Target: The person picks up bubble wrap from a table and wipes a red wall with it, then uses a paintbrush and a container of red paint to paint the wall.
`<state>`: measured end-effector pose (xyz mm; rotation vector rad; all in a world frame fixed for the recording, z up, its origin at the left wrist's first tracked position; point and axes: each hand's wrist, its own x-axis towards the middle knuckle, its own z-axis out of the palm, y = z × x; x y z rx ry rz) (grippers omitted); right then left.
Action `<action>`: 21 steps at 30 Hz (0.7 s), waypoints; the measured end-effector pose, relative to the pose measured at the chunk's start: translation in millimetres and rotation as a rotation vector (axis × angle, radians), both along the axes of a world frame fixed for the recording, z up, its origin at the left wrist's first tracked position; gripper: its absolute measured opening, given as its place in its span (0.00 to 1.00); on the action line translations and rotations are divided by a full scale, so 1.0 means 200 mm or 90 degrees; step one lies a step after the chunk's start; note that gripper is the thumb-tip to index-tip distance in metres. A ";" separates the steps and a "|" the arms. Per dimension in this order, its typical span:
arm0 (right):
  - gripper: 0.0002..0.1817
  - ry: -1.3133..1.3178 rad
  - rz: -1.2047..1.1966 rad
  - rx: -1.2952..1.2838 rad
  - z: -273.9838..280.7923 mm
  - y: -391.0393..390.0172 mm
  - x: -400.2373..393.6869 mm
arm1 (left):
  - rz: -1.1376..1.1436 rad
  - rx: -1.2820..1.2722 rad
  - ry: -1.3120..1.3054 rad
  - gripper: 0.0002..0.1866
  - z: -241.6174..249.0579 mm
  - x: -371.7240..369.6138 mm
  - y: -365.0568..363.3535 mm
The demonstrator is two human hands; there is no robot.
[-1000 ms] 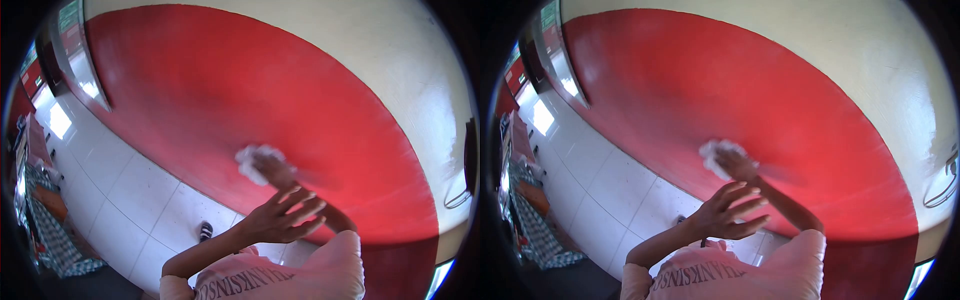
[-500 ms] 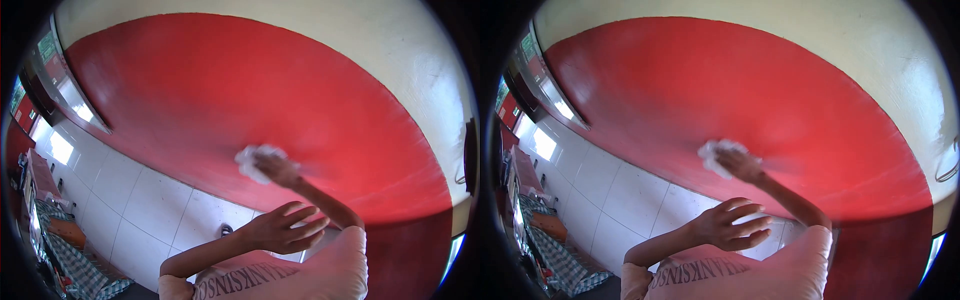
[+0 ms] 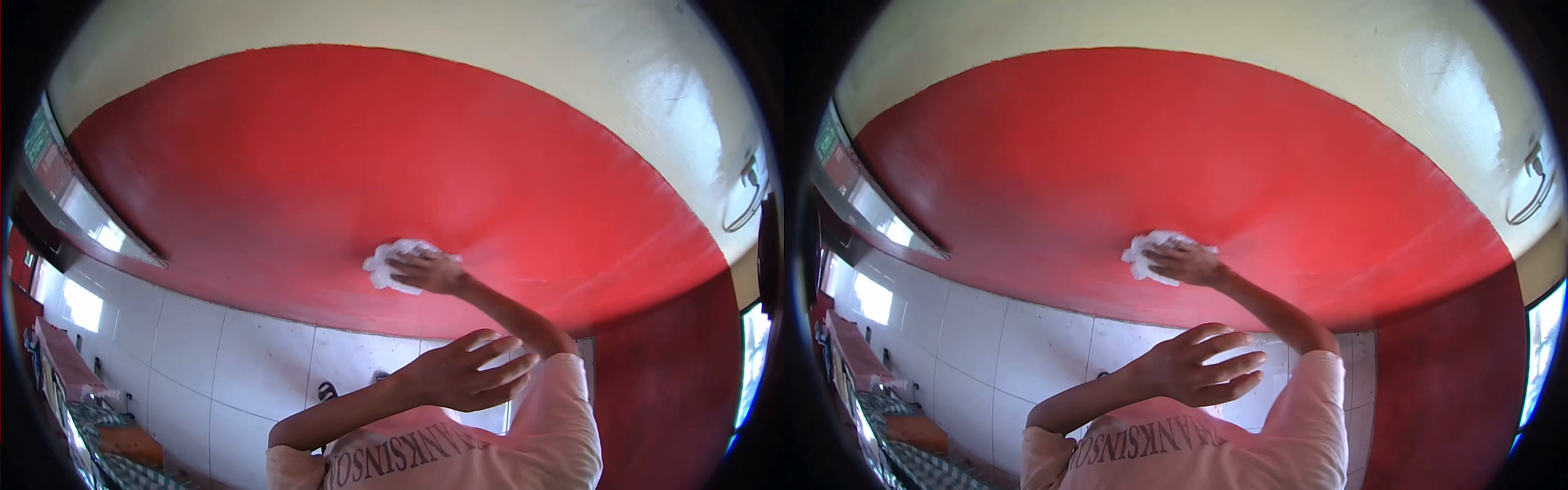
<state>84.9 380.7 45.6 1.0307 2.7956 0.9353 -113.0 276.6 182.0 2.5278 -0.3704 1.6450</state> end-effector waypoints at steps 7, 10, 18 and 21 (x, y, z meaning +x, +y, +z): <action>0.37 0.385 0.050 0.669 1.60 0.18 -0.11 | -0.013 -0.027 0.012 0.09 0.03 -0.16 0.10; 0.50 0.304 -0.100 0.507 1.31 0.22 -0.25 | -0.036 -0.044 0.007 0.08 0.02 -0.20 0.12; 0.23 0.108 0.013 0.062 -0.02 0.14 -0.25 | -0.023 -0.006 0.087 0.08 -0.07 -0.23 0.21; 0.24 0.238 -0.208 0.250 0.58 0.08 -0.19 | 0.125 -0.048 0.060 0.14 -0.14 -0.21 0.38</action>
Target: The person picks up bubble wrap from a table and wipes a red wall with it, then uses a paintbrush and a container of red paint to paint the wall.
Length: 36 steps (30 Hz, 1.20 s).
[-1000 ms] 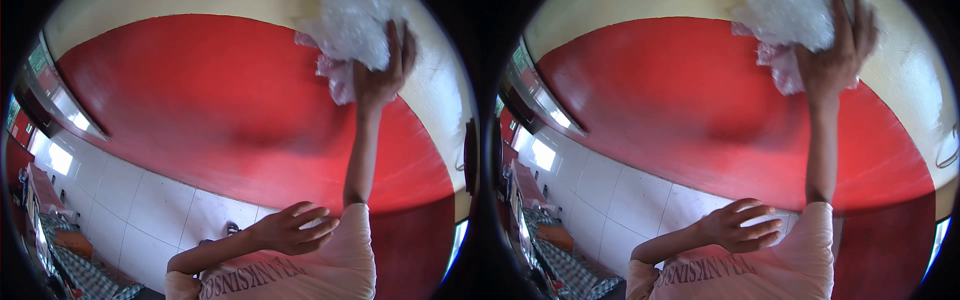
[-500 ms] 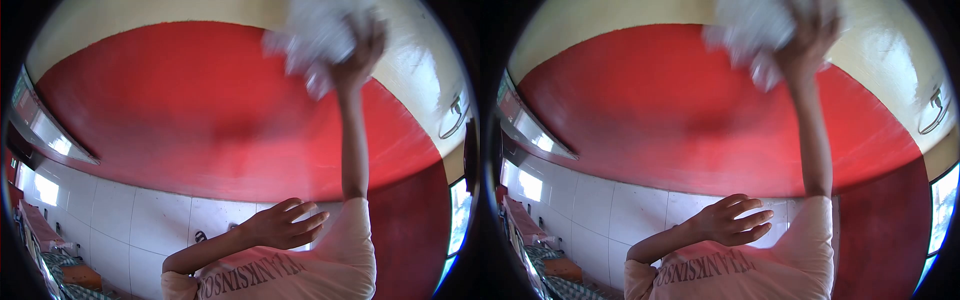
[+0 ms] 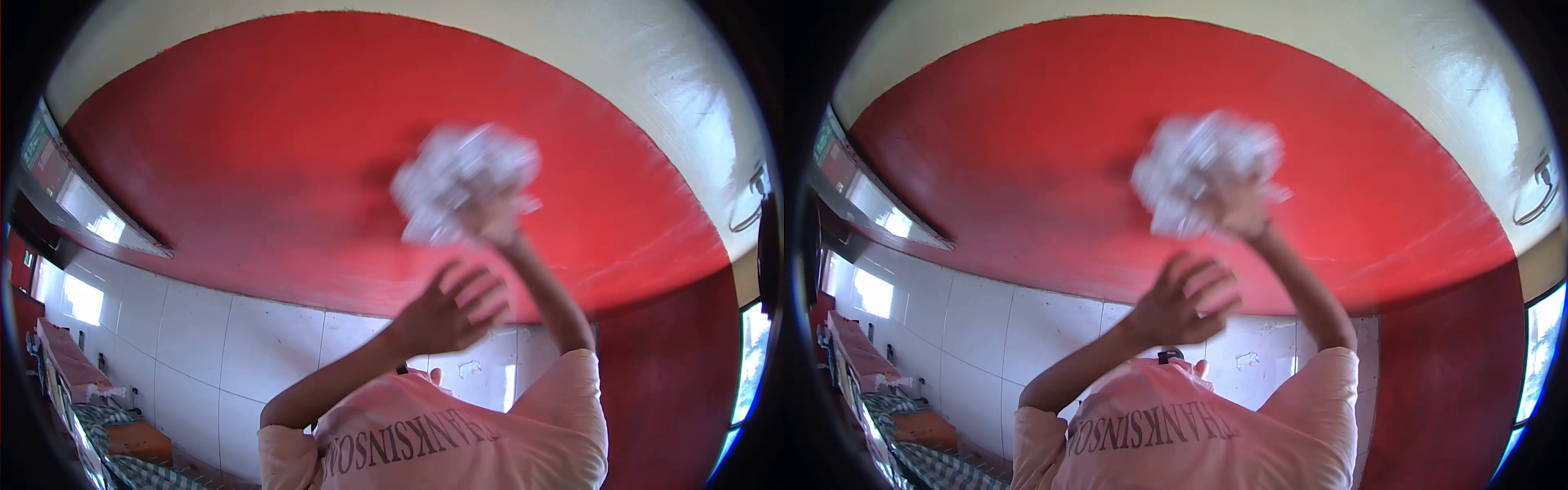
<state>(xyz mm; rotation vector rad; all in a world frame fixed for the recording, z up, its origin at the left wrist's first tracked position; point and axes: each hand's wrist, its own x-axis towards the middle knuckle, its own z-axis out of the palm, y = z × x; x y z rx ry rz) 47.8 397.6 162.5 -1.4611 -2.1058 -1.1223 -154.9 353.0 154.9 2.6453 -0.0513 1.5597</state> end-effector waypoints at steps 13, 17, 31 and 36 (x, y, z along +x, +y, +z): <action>0.21 -0.024 -0.033 -0.147 -0.74 -0.34 0.33 | 0.069 0.004 0.364 0.37 -0.40 0.45 0.35; 0.21 -0.095 -0.061 0.058 -0.28 -0.37 0.55 | 0.128 0.240 0.195 0.34 -0.05 0.68 0.37; 0.14 0.079 -0.068 0.091 -0.94 -0.58 0.79 | 0.080 0.206 0.365 0.32 -0.62 0.84 0.17; 0.20 -0.119 -0.164 -0.198 -1.17 -0.76 0.88 | 0.060 0.078 0.430 0.33 -0.97 0.83 0.03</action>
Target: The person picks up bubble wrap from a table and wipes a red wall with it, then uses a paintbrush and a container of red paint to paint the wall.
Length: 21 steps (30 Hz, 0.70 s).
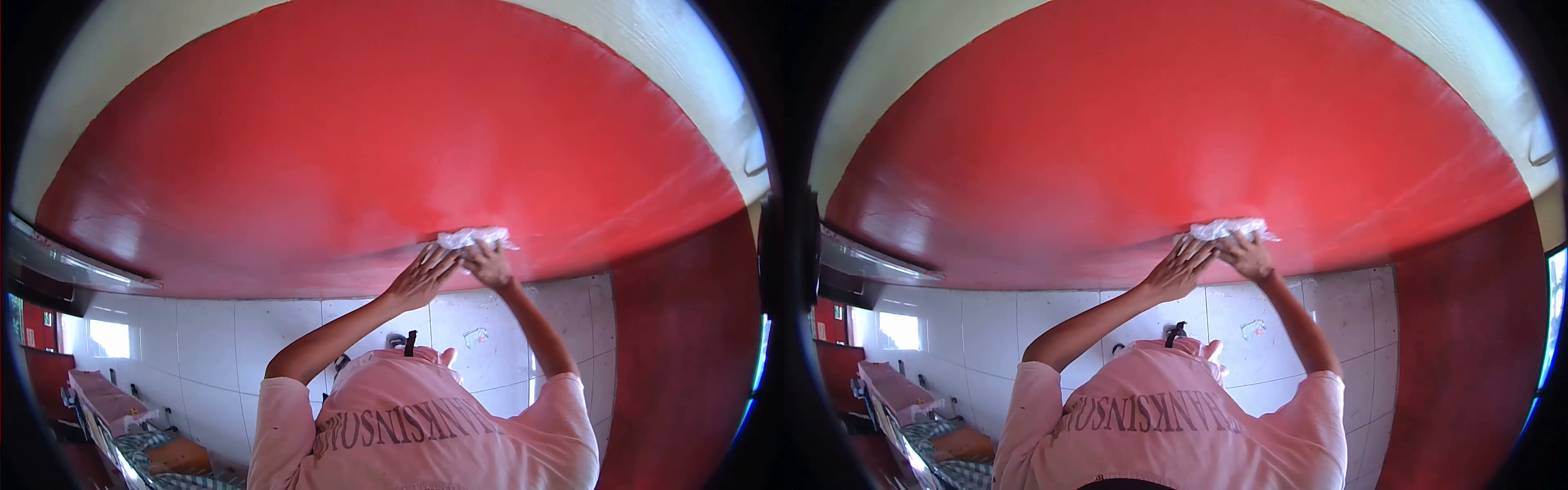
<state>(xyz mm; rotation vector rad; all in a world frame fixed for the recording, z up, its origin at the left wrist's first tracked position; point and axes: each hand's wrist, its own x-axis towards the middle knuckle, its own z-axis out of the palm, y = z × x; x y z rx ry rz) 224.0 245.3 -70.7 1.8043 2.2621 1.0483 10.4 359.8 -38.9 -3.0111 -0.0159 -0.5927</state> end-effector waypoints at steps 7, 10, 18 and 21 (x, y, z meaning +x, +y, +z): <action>0.37 0.253 0.121 0.726 1.65 0.08 0.29 | -0.234 -0.038 -0.269 0.25 0.69 0.02 -0.25; 0.35 0.174 0.130 0.744 1.61 0.25 0.07 | -0.335 -0.038 -0.392 0.18 0.82 -0.05 -0.36; 0.25 0.041 0.125 -0.038 0.13 0.29 -0.35 | -0.356 -0.020 -0.318 0.13 0.76 -0.41 -0.22; 0.33 0.153 0.112 0.297 0.49 0.33 -0.08 | -0.267 -0.022 -0.278 0.15 0.76 -0.60 -0.10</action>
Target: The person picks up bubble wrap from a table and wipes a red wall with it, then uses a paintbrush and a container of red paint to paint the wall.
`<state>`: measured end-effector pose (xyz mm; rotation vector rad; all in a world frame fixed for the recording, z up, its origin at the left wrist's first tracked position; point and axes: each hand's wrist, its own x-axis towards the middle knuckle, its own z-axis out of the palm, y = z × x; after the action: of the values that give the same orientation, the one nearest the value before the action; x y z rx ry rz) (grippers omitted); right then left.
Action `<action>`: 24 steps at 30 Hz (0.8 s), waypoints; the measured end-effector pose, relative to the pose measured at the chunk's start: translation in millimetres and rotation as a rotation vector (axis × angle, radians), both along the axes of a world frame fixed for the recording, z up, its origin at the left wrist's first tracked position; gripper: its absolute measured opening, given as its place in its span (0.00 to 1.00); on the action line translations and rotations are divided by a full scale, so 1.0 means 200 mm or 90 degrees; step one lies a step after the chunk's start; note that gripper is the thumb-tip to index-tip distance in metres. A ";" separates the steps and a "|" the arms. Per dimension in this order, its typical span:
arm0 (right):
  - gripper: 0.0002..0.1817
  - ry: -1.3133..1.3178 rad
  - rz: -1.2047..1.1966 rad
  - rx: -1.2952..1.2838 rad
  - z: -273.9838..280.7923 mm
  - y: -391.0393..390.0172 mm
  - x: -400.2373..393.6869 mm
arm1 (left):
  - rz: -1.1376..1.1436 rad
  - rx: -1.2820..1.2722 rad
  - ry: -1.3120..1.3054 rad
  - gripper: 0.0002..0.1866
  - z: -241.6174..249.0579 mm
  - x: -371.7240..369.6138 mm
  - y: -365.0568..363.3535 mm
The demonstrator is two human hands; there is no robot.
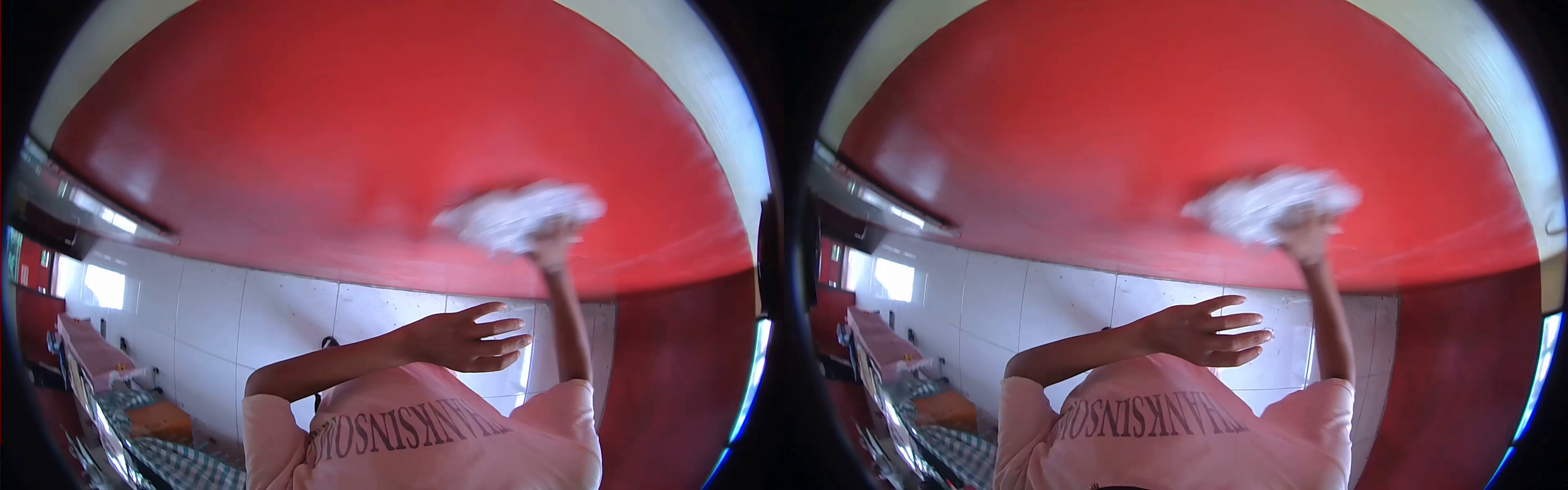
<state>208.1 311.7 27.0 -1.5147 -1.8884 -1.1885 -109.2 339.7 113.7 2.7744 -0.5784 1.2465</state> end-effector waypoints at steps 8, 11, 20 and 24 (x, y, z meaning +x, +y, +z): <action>0.31 0.061 0.098 0.218 1.12 0.60 -0.94 | -0.062 -0.063 -0.199 0.12 0.11 -0.10 0.04; 0.25 -0.129 0.106 -0.204 0.36 0.70 -1.19 | -0.036 -0.040 -0.211 0.13 0.16 -0.19 0.10; 0.28 0.016 0.146 0.281 1.29 0.70 -1.02 | 0.203 -0.109 -0.230 0.15 0.16 -0.59 0.45; 0.34 -0.036 0.154 0.316 1.68 0.97 -1.33 | 0.162 -0.132 -0.366 0.14 0.26 -0.63 0.41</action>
<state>-57.4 504.7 363.1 -0.9686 -1.5918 -1.4565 -235.7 422.1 166.0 2.3560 -0.0949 2.0457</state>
